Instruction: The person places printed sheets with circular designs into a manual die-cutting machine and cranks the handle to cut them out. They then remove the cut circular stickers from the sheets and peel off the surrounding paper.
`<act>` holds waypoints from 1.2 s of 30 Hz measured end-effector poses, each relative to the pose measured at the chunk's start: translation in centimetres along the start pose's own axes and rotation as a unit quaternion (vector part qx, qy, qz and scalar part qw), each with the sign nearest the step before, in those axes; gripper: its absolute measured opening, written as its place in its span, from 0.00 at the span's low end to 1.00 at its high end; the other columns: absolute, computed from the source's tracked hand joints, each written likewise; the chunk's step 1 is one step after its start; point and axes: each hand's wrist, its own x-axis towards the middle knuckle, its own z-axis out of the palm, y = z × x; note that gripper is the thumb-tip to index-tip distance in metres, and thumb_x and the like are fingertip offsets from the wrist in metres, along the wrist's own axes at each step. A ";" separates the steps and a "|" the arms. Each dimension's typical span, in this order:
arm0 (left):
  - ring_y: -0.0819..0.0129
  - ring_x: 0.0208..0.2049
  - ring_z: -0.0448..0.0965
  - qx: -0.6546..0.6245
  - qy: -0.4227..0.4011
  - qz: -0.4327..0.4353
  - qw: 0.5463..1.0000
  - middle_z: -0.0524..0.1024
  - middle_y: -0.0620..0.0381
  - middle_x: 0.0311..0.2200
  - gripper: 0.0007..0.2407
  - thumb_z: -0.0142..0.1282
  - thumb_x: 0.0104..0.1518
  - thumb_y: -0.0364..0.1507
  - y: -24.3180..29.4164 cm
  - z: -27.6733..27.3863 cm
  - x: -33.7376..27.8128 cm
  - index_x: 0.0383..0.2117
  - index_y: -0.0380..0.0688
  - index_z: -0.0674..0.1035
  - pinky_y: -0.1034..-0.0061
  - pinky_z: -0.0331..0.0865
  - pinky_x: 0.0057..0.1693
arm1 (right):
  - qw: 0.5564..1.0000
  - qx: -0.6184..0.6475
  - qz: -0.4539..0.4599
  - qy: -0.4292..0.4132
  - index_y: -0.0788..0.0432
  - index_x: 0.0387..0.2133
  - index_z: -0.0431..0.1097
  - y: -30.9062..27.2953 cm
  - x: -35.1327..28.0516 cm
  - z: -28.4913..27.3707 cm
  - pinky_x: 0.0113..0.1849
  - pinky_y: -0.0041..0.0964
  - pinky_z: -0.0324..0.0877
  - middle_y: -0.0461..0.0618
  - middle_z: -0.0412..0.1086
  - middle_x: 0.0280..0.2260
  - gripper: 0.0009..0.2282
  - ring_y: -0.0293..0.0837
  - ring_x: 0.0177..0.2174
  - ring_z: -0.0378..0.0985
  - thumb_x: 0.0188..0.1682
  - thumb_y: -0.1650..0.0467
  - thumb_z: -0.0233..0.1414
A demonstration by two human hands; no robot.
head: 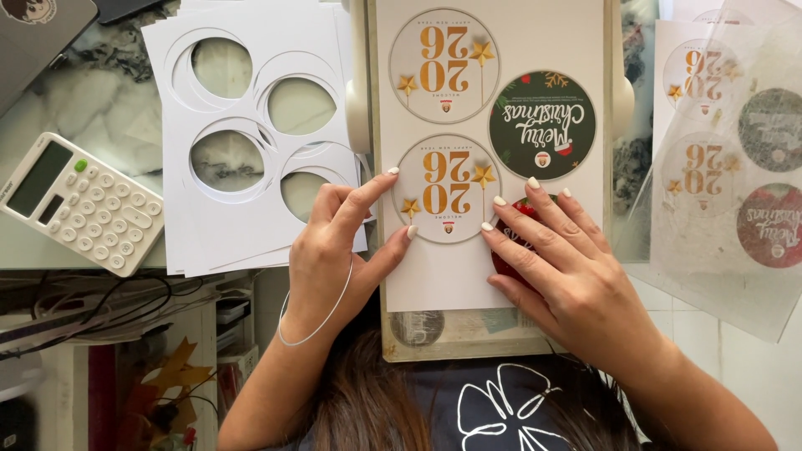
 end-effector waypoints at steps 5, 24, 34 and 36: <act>0.72 0.23 0.66 0.001 -0.003 -0.005 1.000 0.69 0.66 0.40 0.23 0.67 0.60 0.42 0.1 -0.1 0.0 0.63 0.67 0.77 0.73 0.72 0.30 | 1.000 0.000 0.001 0.002 0.59 0.58 0.73 0.0 0.0 0.0 0.69 0.60 0.58 0.57 0.68 0.66 0.17 0.63 0.68 0.65 0.58 0.66 0.58; 0.76 0.32 0.73 0.019 0.079 0.062 0.995 0.70 0.61 0.40 0.19 0.64 0.65 0.39 -0.5 -0.8 -0.3 0.62 0.56 0.78 0.78 0.69 0.29 | 0.992 0.046 0.118 0.004 0.69 0.72 0.55 6.9 4.1 -2.0 0.66 0.69 0.59 0.72 0.58 0.71 0.35 0.68 0.72 0.54 0.55 0.65 0.61; 0.76 0.23 0.62 0.019 0.040 0.032 0.998 0.70 0.64 0.40 0.22 0.62 0.64 0.41 -1.4 -0.8 -0.8 0.64 0.55 0.75 0.79 0.64 0.27 | 0.985 0.076 0.155 -0.019 0.64 0.74 0.46 7.5 5.2 -1.3 0.65 0.62 0.59 0.69 0.59 0.70 0.45 0.60 0.73 0.50 0.49 0.60 0.67; 0.76 0.23 0.62 0.018 0.040 0.032 0.999 0.70 0.64 0.40 0.22 0.62 0.64 0.41 -1.5 -0.8 -0.8 0.64 0.55 0.76 0.80 0.64 0.27 | 0.985 0.079 0.155 -0.022 0.65 0.74 0.46 7.6 5.2 -1.3 0.66 0.61 0.57 0.70 0.59 0.70 0.45 0.60 0.73 0.50 0.49 0.60 0.66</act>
